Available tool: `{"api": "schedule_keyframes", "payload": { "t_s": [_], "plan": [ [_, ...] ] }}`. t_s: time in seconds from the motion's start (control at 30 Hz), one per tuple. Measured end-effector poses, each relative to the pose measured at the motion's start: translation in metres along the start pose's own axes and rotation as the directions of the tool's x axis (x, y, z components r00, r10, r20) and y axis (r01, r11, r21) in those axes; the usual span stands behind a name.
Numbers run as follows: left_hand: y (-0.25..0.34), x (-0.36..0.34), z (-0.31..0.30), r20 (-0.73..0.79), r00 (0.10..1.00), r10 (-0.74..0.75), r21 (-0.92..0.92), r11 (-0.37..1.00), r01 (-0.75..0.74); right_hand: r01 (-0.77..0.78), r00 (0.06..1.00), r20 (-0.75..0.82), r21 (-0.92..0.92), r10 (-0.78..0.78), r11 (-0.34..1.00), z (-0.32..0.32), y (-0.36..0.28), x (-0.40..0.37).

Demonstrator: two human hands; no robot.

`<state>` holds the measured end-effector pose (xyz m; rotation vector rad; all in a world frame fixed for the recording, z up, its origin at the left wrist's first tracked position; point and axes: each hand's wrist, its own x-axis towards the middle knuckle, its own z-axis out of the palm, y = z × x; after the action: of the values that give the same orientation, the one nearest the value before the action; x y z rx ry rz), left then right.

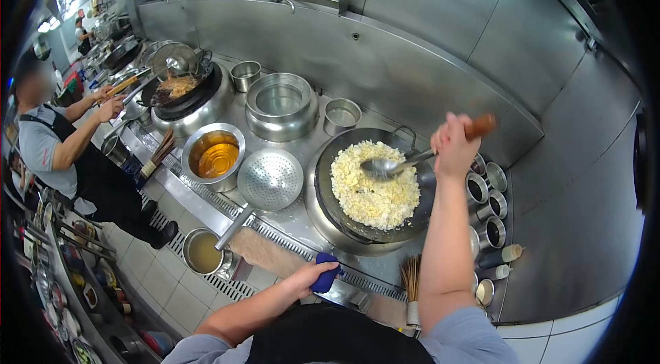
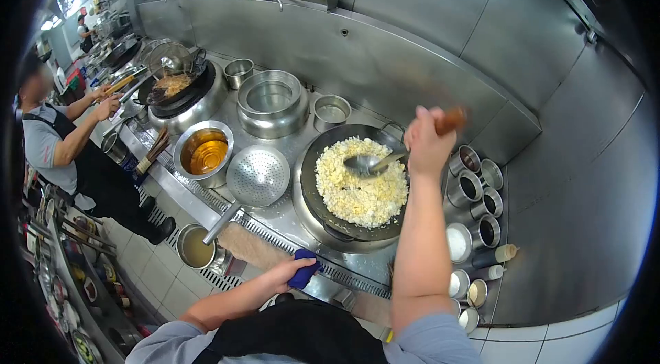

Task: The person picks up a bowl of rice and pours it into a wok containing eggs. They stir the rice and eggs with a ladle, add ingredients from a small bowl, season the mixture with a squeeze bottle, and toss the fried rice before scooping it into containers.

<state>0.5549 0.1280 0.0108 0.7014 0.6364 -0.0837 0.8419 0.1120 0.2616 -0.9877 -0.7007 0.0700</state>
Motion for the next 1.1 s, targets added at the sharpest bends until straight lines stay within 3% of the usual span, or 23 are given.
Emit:
{"api": "schedule_keyframes", "payload": {
  "t_s": [0.07,0.1,0.13,0.2,0.27,0.33,0.37,0.4,0.47,0.6,0.67,0.7,0.73,0.8,0.87,0.93,0.97,1.07,1.1],
  "plan": [
    [-0.006,-0.001,-0.005,-0.058,0.998,-0.010,-0.028,1.000,0.009,-0.013,0.971,-0.240,-0.012,0.009,1.000,-0.027,0.069,-0.012],
    [-0.010,-0.002,-0.010,-0.058,0.998,-0.006,-0.022,1.000,0.004,-0.135,0.971,-0.203,-0.031,0.126,0.990,-0.032,0.077,-0.014],
    [-0.010,0.000,-0.015,-0.053,0.998,-0.014,-0.016,1.000,0.013,-0.125,0.973,-0.196,-0.024,0.118,0.992,-0.022,0.062,-0.002],
    [-0.016,-0.006,-0.020,-0.053,0.998,-0.044,-0.019,0.999,0.043,-0.279,0.959,0.015,-0.142,0.284,0.950,-0.008,0.023,0.023],
    [-0.013,-0.012,-0.020,-0.078,0.996,-0.034,-0.035,0.999,0.031,-0.251,0.966,0.033,-0.117,0.256,0.961,-0.001,0.009,0.025],
    [-0.016,-0.013,-0.020,-0.088,0.996,-0.032,-0.066,0.997,0.026,-0.016,1.000,0.011,0.164,0.014,0.986,0.000,0.013,0.015],
    [-0.015,-0.015,-0.016,-0.093,0.995,-0.045,-0.062,0.997,0.039,0.028,0.996,-0.090,0.149,-0.015,0.988,-0.004,0.043,0.008],
    [-0.014,-0.016,-0.014,-0.098,0.994,-0.053,-0.055,0.997,0.048,-0.023,0.982,-0.182,0.169,0.054,0.985,0.000,0.072,-0.001],
    [-0.012,-0.014,-0.012,-0.090,0.995,-0.030,-0.042,0.999,0.026,-0.277,0.961,0.007,-0.014,0.277,0.961,0.002,0.074,0.009],
    [-0.015,-0.022,-0.011,-0.104,0.995,-0.005,-0.068,0.998,-0.002,-0.201,0.978,0.010,-0.222,0.208,0.954,0.015,0.033,0.027],
    [-0.020,-0.021,-0.013,-0.095,0.995,0.004,-0.092,0.996,-0.012,0.061,0.984,-0.174,0.125,-0.038,0.990,-0.008,0.047,0.027],
    [-0.019,-0.025,-0.011,-0.109,0.994,-0.023,-0.092,0.996,0.013,0.072,0.973,-0.228,0.175,-0.031,0.982,-0.012,0.058,0.016],
    [-0.016,-0.027,-0.011,-0.124,0.991,-0.046,-0.085,0.996,0.035,0.073,0.973,-0.231,0.177,-0.031,0.982,-0.015,0.064,0.016],
    [-0.014,-0.029,-0.015,-0.107,0.993,-0.044,-0.074,0.997,0.036,-0.321,0.947,-0.010,0.004,0.321,0.947,-0.020,0.069,0.022],
    [-0.019,-0.030,-0.017,-0.090,0.994,-0.057,-0.072,0.996,0.051,-0.322,0.946,0.026,-0.039,0.323,0.946,-0.001,0.027,0.034],
    [-0.020,-0.024,-0.022,-0.102,0.994,-0.025,-0.042,0.999,0.021,-0.117,0.993,0.021,-0.048,0.118,0.992,0.004,0.013,0.045],
    [-0.021,-0.021,-0.022,-0.102,0.994,-0.029,-0.040,0.999,0.025,-0.119,0.993,0.017,-0.050,0.120,0.992,-0.002,0.022,0.044],
    [-0.019,-0.017,-0.013,-0.108,0.994,-0.026,-0.036,0.999,0.023,0.078,0.966,-0.252,0.039,-0.066,0.996,-0.029,0.081,0.040],
    [-0.016,-0.020,-0.008,-0.102,0.995,-0.013,-0.040,0.999,0.009,-0.102,0.974,-0.206,-0.052,0.090,0.993,-0.023,0.082,0.030]
  ]
}}
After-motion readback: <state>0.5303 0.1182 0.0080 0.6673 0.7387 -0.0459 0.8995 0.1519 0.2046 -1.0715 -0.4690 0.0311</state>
